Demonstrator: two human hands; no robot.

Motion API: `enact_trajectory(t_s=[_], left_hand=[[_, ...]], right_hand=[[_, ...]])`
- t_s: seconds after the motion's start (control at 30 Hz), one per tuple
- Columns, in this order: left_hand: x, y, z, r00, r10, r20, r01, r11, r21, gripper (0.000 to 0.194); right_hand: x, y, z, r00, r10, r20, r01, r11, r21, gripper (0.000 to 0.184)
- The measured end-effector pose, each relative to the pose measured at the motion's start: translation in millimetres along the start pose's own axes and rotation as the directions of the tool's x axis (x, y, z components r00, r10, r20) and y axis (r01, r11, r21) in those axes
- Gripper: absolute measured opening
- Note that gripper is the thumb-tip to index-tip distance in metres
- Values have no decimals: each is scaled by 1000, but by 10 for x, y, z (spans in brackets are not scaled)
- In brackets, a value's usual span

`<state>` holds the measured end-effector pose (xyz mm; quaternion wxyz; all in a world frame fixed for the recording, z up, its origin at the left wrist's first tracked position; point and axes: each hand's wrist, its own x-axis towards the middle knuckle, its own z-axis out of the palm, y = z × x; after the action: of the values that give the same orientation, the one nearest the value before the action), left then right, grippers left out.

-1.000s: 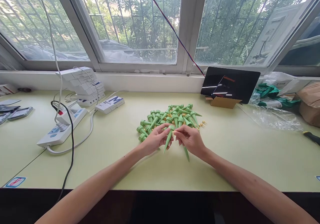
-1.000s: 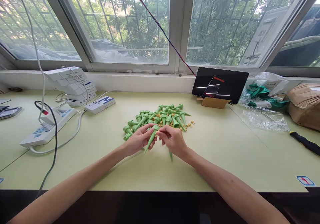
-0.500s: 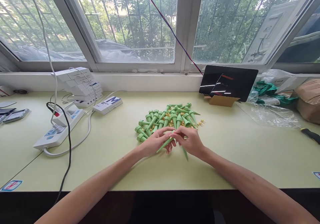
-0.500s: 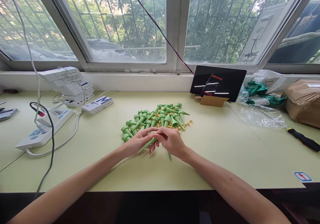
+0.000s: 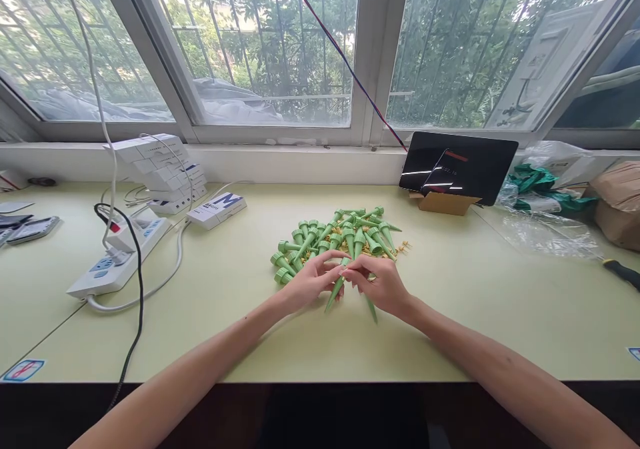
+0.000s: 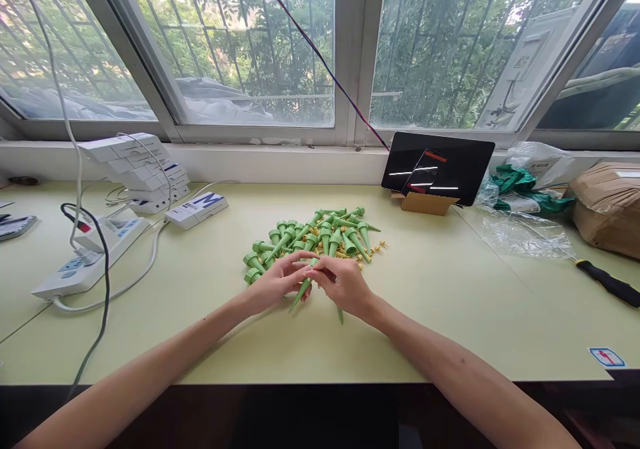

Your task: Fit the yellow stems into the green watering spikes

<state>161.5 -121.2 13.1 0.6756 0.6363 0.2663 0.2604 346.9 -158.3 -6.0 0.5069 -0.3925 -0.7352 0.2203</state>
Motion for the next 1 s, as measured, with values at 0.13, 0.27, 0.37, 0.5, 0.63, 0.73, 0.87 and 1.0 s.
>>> enact_trajectory(t_s=[0.13,0.27,0.37,0.5,0.63,0.73,0.87,1.0], left_hand=[[3,3,-31,997,49,-56,-46,997,62,41],[12,-18,-54,989,79,-122,-60,986,156,41],[17,-26,-74,986,63,-154,-23,969,248,37],[26,-44,-116,986,66,-156,-12,947,321,34],[27,-63,-145,980,108,-164,-26,900,435,30],[24,-70,-149,963,218,-161,-65,763,643,27],[27,-92,-143,952,284,-110,-80,581,810,28],[23,-121,-132,961,261,-93,-55,507,860,27]], right_hand=[[6,-1,-7,1000,2,-1,-2,1000,-22,23],[18,-1,-23,1000,13,7,-12,999,-51,23],[23,24,-31,1000,24,19,-22,997,-79,26],[26,71,-36,999,21,45,-16,994,-111,28],[32,93,-50,998,17,60,-9,990,-141,27],[40,104,-73,998,29,55,-20,989,-149,26],[54,138,-108,998,44,34,-38,989,-145,25],[65,175,-130,998,53,18,-50,987,-152,29]])
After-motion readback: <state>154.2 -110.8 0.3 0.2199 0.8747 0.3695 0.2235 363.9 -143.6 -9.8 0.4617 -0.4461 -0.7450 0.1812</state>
